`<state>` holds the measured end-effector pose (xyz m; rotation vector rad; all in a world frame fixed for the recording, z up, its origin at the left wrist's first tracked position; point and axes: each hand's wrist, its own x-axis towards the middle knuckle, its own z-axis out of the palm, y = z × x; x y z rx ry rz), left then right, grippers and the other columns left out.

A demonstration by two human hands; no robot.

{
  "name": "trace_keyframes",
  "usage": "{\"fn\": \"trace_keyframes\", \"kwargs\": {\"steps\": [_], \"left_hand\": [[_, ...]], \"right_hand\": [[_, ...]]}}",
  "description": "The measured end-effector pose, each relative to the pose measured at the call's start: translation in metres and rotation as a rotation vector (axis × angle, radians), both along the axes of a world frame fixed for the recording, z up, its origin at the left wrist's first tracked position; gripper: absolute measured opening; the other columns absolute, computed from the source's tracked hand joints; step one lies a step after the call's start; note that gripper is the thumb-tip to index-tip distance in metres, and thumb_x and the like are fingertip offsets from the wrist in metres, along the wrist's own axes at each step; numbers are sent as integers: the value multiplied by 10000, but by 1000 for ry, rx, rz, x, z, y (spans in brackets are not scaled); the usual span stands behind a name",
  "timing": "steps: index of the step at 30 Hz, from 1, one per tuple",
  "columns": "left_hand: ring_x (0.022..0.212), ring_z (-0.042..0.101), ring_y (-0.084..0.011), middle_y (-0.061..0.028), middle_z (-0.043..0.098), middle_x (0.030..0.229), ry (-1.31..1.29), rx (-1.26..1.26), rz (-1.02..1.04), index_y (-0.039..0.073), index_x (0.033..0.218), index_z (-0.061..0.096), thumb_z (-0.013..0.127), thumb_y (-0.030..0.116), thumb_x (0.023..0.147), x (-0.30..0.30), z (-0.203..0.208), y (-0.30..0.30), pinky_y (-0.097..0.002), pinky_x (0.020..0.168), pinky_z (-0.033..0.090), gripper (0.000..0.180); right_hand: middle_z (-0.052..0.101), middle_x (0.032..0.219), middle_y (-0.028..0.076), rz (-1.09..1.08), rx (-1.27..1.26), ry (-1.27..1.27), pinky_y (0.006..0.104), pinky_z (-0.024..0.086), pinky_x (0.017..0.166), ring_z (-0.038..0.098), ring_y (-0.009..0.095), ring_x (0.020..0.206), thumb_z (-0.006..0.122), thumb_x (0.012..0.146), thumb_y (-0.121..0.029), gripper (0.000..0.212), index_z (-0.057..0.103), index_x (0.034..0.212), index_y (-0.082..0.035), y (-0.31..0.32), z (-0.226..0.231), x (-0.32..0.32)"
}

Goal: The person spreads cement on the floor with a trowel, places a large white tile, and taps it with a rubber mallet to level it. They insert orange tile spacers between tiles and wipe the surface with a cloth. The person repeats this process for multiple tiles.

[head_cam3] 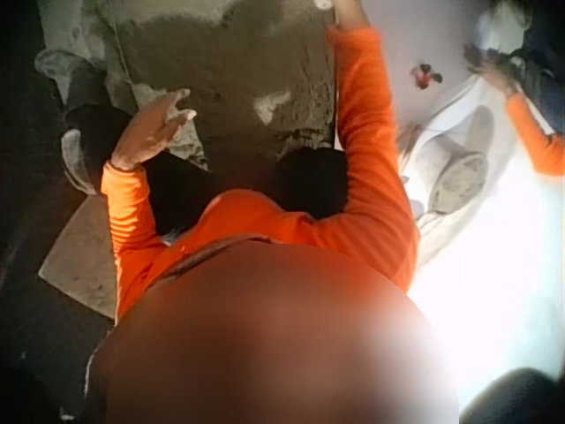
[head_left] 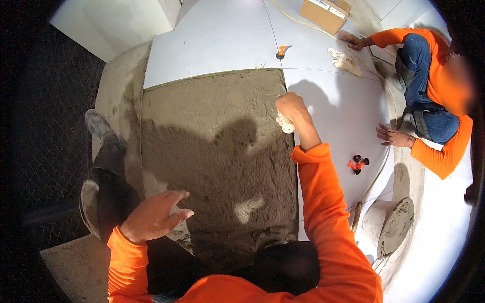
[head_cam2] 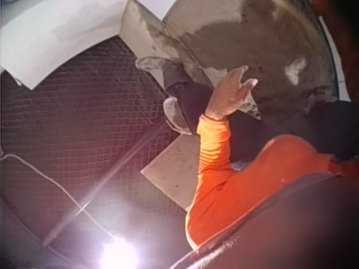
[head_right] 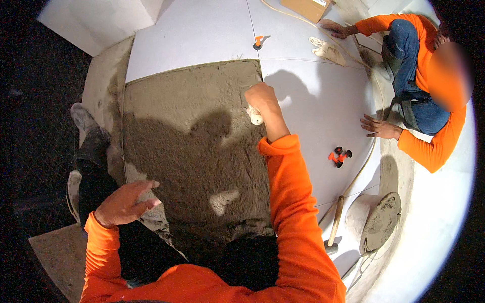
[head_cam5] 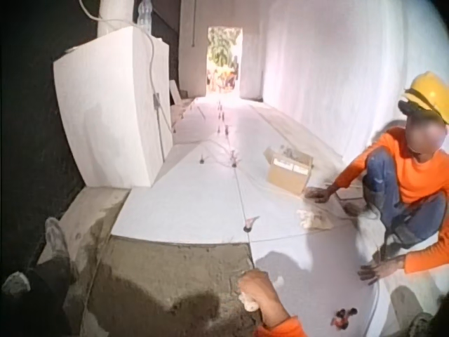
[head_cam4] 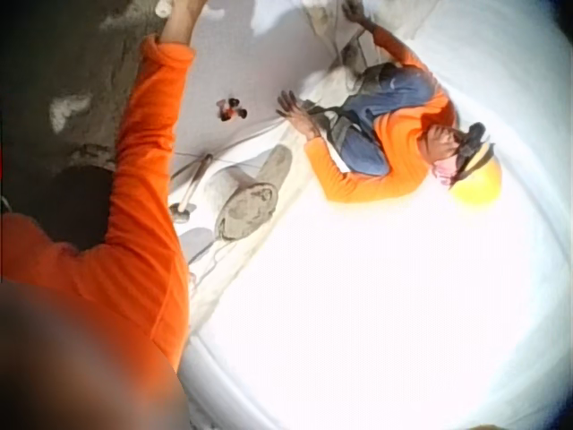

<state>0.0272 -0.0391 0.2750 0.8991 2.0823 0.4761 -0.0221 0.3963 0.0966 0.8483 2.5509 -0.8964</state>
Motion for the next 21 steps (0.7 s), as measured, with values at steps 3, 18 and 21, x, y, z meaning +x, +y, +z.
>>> {"fn": "trace_keyframes", "kwargs": {"steps": [3, 18, 21], "left_hand": [[1228, 654, -454, -310, 659, 1338, -6, 15, 2, -91, 1397, 580, 592, 443, 1088, 1, -2, -1, -472, 1049, 524, 618], [1200, 663, -461, -299, 682, 1284, -18, 48, 60, -65, 1410, 579, 658, 395, 1056, 5, -4, -1, -486, 1041, 521, 585], [1216, 656, -451, -293, 678, 1299, -16, 20, 52, -60, 1406, 582, 664, 394, 1051, 5, -2, 0, -482, 1061, 511, 582]], "right_hand": [[775, 889, 262, -251, -330, 51, 450, 628, 683, 782, 342, 709, 483, 1008, -145, 339, 745, 1005, 71, 2, 3, -4], [753, 811, 195, 364, -53, -192, 422, 613, 607, 739, 280, 632, 539, 1063, -383, 513, 726, 902, 67, 3, 54, -79], [773, 858, 191, 501, 91, -274, 422, 617, 681, 755, 292, 706, 550, 1038, -365, 471, 756, 939, 47, 27, 76, -99]]}}
